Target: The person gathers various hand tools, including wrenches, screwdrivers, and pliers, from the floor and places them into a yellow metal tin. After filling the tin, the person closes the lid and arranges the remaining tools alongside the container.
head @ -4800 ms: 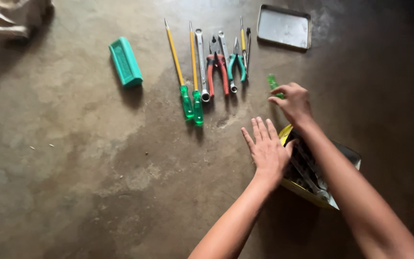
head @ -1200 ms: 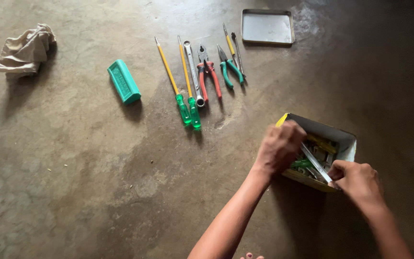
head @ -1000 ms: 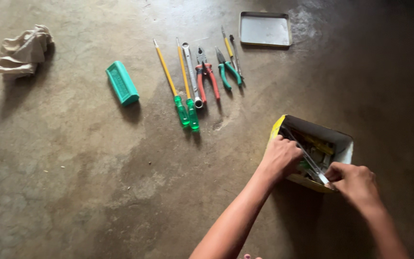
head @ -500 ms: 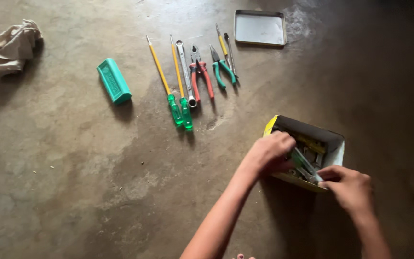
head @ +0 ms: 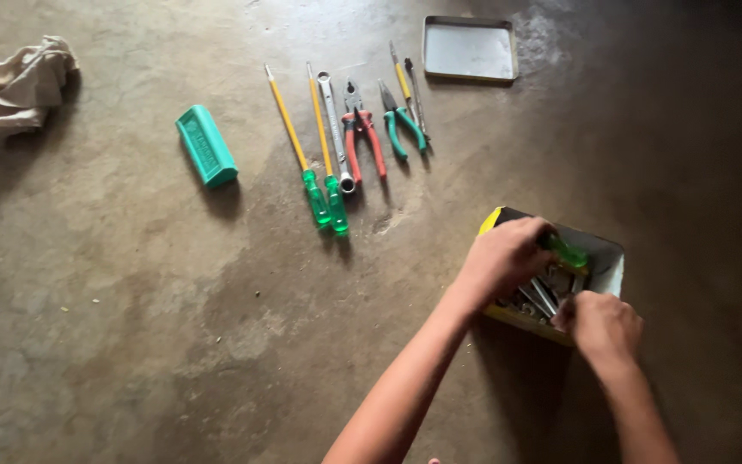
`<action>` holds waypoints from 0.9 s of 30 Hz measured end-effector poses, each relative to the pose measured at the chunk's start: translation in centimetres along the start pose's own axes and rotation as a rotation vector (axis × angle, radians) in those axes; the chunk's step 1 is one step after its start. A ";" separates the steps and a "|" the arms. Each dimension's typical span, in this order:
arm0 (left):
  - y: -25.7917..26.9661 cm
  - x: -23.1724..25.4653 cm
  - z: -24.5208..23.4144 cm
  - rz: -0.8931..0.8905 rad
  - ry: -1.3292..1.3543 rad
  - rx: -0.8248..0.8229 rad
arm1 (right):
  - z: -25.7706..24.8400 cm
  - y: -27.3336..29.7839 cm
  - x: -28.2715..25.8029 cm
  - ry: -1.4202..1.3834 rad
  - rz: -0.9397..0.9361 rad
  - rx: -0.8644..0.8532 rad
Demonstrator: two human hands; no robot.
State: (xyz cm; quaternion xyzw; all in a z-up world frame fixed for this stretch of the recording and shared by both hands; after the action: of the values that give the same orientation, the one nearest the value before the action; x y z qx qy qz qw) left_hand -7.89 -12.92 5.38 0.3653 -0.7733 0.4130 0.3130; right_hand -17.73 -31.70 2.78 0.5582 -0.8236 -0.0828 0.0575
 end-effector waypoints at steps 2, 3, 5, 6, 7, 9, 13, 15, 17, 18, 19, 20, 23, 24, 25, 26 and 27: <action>-0.3 -0.1 2.3 -0.078 -0.023 -0.028 | 1.4 -1.3 0.3 0.024 -0.037 0.044; -0.4 -0.2 3.2 -0.119 -0.037 -0.043 | 2.0 -1.8 0.4 0.031 -0.084 0.078; -0.9 -0.7 4.1 -0.044 -0.273 -0.056 | 2.9 -2.5 0.9 0.047 -0.177 0.146; -1.1 -0.8 4.4 -0.006 -0.391 -0.061 | 3.1 -2.5 1.1 0.047 -0.185 0.147; -1.1 -0.7 4.4 0.025 -0.453 -0.036 | 2.9 -2.6 1.0 0.051 -0.194 0.150; -0.8 -0.7 3.3 0.084 -0.583 0.015 | 1.9 -2.1 0.1 0.033 -0.163 0.112; 0.2 -0.6 0.6 0.094 -0.611 0.151 | -1.5 1.0 -2.9 -0.193 0.032 0.018; 0.6 -1.3 -0.1 0.038 -0.538 0.241 | -3.4 2.5 -4.9 -0.351 0.023 0.148; 0.7 -2.9 -0.2 -0.105 -0.514 0.333 | -4.2 3.9 -8.1 -0.495 -0.113 0.419; 0.7 -4.2 -0.4 -0.177 -0.504 0.377 | -4.5 3.6 -10.0 -0.565 -0.208 0.470; 0.7 -5.7 -0.6 -0.202 -0.572 0.406 | -4.7 2.9 -11.6 -0.631 -0.298 0.519; 0.7 -7.5 -1.0 -0.227 -0.640 0.434 | -4.8 1.9 -13.1 -0.696 -0.388 0.567; 2.2 -12.4 -2.5 -0.226 -0.756 0.461 | -4.0 -3.5 -17.6 -0.639 -0.591 0.529; 2.8 -13.9 -3.3 -0.213 -0.785 0.460 | -3.4 -5.5 -19.1 -0.686 -0.616 0.471; 3.7 -15.3 -4.0 -0.226 -0.828 0.453 | -2.7 -7.7 -20.7 -0.602 -0.623 0.448; 4.6 -16.4 -4.7 -0.239 -0.870 0.445 | -2.0 -10.0 -22.4 -0.518 -0.630 0.426; 5.3 -17.2 -4.9 -0.249 -0.907 0.432 | -1.1 -12.3 -24.0 -0.523 -0.679 0.465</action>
State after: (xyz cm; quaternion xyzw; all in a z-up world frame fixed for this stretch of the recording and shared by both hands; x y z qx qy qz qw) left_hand -2.09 -1.30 -8.00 0.6533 -0.6790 0.3229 -0.0896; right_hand 2.58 -13.93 1.38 0.7538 -0.5784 -0.0481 -0.3080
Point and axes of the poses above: each hand's wrist, its own y-axis away from the middle knuckle, its own z-axis out of the palm, x = y × z, the point moved 1 cm from there along -y, towards the middle knuckle, and after that the axes turned 5 degrees about -y, right-handed, at the moved point
